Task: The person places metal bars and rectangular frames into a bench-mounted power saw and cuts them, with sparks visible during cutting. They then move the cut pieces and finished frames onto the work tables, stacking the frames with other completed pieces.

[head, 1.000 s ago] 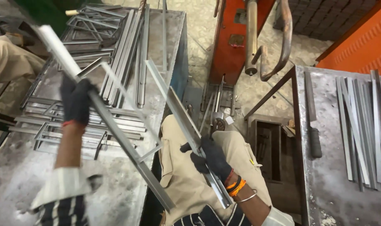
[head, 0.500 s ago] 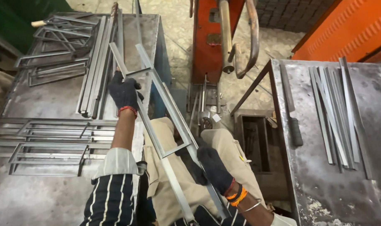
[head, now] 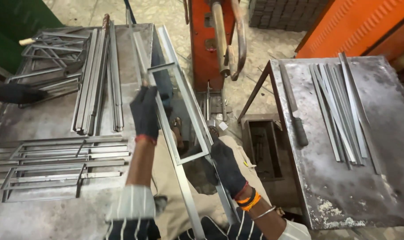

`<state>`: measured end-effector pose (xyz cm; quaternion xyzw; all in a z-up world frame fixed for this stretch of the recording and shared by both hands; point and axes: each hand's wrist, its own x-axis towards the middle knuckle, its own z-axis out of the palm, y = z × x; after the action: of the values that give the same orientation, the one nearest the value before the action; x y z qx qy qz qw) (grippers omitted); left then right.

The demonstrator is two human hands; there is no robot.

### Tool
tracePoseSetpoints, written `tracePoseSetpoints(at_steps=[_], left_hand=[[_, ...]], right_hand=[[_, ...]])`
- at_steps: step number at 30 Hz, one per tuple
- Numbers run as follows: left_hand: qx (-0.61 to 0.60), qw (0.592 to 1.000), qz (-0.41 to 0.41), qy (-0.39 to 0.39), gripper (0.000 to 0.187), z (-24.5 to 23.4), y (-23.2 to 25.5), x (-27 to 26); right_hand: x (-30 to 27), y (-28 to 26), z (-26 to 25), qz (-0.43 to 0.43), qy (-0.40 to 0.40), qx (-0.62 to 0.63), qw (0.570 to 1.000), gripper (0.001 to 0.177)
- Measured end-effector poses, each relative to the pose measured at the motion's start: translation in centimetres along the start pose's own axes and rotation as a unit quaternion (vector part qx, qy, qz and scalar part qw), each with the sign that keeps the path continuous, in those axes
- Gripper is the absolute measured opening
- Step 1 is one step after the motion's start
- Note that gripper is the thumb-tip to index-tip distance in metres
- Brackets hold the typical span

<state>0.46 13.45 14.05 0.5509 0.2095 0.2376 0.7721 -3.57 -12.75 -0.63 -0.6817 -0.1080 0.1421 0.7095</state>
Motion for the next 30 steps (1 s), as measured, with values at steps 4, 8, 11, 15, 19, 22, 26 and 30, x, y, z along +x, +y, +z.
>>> tracePoseSetpoints(at_steps=[4, 8, 11, 15, 19, 22, 26, 30], left_hand=[[-0.066, 0.996, -0.051, -0.026, 0.051, 1.9, -0.9, -6.3], [-0.019, 0.998, 0.029, -0.056, 0.066, 3.0, -2.6, -7.7], [-0.024, 0.998, -0.008, -0.061, 0.067, 4.7, -1.3, -8.0], [-0.013, 0.997, -0.025, -0.07, 0.068, 5.9, -0.8, -9.0], [-0.005, 0.993, -0.033, -0.109, 0.035, 5.8, -3.1, -10.0], [0.007, 0.992, -0.064, -0.112, 0.055, 8.1, 0.9, -12.3], [-0.025, 0.985, -0.077, -0.15, 0.063, 9.1, -0.2, -11.5], [-0.033, 0.983, -0.068, -0.165, 0.077, 10.3, -1.6, -8.9]], right_hand=[[-0.8, -6.4, 0.6, 0.05, 0.048, -0.024, 0.997, 0.038], [-1.8, -7.4, -0.1, 0.012, 0.053, -0.038, 0.998, 0.045], [-1.9, -3.6, -1.7, -0.034, 0.072, -0.052, 0.995, 0.05], [-2.1, -2.5, -2.7, -0.032, 0.101, -0.02, 0.994, 0.051], [-6.3, -14.4, -1.3, 0.009, 0.051, 0.081, 0.995, 0.048], [-7.9, -14.3, -2.0, 0.079, 0.017, 0.171, 0.982, 0.045], [-8.2, -12.5, -2.7, 0.116, 0.07, 0.196, 0.971, 0.05], [-6.5, -15.1, -2.6, 0.083, 0.065, 0.185, 0.977, 0.053]])
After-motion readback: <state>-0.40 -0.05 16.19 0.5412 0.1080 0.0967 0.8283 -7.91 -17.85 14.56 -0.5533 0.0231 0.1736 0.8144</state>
